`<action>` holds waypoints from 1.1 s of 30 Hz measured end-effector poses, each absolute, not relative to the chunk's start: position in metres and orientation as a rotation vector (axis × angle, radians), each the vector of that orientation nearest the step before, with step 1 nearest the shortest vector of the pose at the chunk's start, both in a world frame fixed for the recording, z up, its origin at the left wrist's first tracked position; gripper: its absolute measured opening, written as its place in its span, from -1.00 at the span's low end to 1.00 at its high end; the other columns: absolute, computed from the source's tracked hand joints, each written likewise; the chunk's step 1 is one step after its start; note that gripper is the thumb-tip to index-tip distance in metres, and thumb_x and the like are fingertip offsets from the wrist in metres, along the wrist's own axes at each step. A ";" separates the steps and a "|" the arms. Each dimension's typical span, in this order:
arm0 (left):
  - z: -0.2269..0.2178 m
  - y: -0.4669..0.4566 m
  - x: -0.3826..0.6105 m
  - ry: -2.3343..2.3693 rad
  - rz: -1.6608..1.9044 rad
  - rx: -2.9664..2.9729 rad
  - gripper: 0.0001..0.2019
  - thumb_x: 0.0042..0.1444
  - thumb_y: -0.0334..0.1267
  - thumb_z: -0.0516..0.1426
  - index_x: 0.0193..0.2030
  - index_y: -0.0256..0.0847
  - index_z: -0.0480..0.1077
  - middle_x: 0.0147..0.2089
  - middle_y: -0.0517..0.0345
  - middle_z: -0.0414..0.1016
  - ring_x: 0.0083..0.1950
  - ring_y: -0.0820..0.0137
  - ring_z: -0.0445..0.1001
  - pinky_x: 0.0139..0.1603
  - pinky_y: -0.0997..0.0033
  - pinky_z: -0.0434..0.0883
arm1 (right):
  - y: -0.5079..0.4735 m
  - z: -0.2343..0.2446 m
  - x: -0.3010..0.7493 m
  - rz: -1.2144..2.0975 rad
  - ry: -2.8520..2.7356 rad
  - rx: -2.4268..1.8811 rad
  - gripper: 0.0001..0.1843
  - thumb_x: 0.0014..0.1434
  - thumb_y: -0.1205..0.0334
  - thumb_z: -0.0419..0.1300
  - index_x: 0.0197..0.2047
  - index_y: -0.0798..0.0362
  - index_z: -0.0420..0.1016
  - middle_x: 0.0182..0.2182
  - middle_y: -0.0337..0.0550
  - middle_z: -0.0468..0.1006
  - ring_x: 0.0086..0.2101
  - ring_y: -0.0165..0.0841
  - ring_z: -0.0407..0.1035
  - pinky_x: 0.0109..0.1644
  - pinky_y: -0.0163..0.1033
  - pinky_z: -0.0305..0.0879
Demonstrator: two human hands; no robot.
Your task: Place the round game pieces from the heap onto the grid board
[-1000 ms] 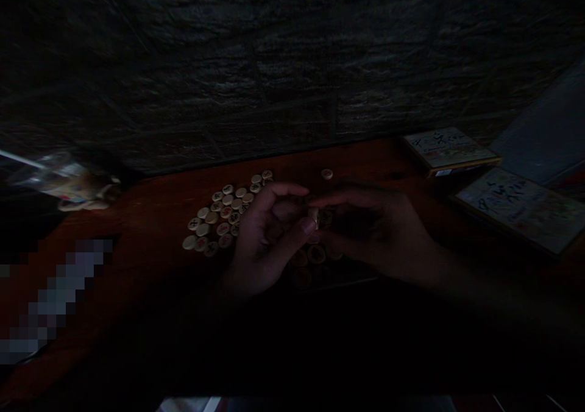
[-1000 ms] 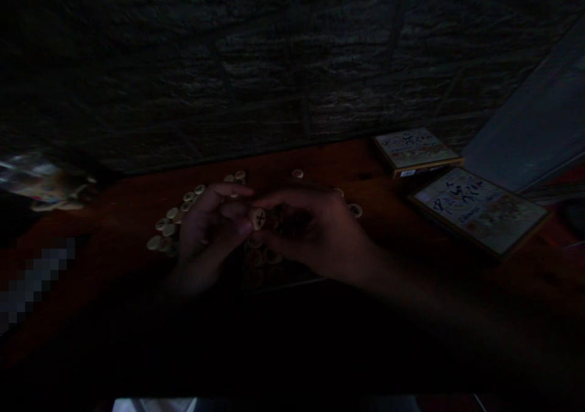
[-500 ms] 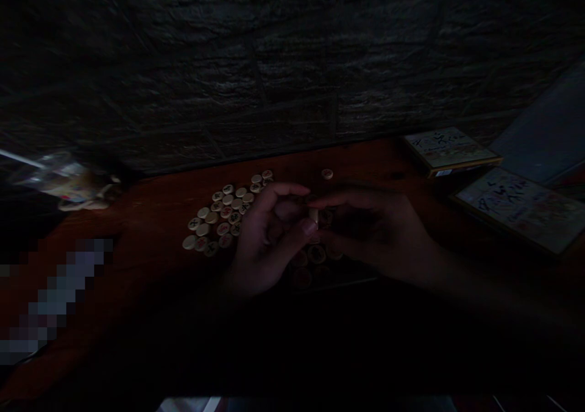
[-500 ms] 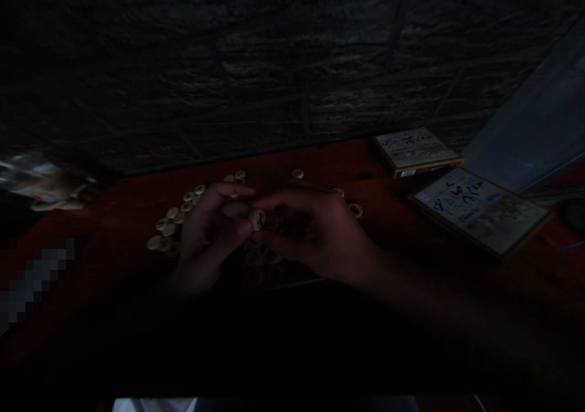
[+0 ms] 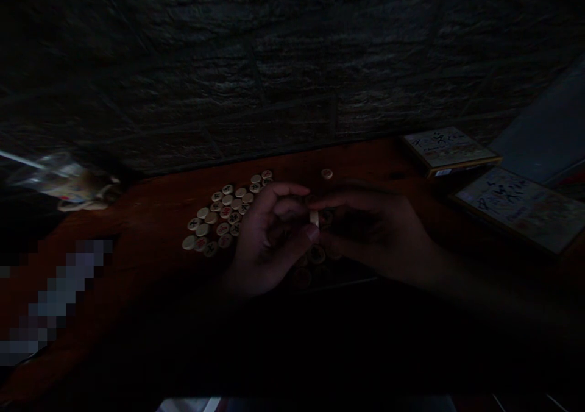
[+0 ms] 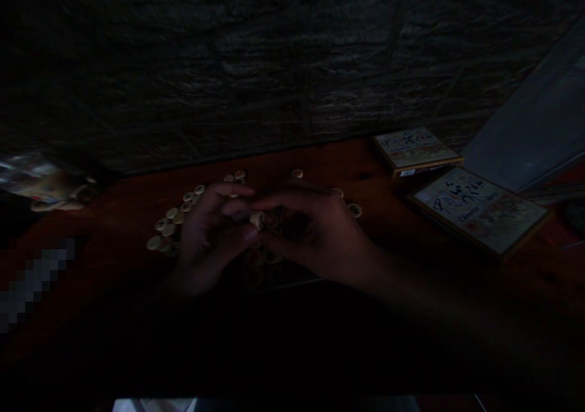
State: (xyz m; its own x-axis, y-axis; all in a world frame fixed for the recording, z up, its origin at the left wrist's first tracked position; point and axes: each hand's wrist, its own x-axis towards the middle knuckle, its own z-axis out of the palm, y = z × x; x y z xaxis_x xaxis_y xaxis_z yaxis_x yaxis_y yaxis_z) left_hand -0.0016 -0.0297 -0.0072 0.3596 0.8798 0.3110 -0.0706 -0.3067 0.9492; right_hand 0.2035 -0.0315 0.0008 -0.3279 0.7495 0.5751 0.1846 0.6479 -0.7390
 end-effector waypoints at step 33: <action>-0.003 -0.025 0.004 0.806 1.376 1.689 -0.76 0.17 -0.43 0.37 -0.04 -0.19 0.53 -0.30 0.21 0.65 -0.32 0.49 0.64 -0.33 0.60 0.55 | -0.033 0.006 0.199 1.172 -1.541 -0.766 -0.74 0.22 0.44 0.38 -0.04 -0.01 0.69 -0.31 -0.28 0.72 -0.39 -0.44 0.59 -0.36 -0.37 0.48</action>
State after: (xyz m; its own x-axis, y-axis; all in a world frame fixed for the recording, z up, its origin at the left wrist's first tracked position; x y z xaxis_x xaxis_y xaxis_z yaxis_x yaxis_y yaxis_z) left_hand 0.0042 -0.0246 -0.0031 0.2065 0.8572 0.4718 -0.0081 -0.4807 0.8769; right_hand 0.1986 -0.0328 0.0062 -0.2875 0.8964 0.3373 -0.0853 0.3268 -0.9412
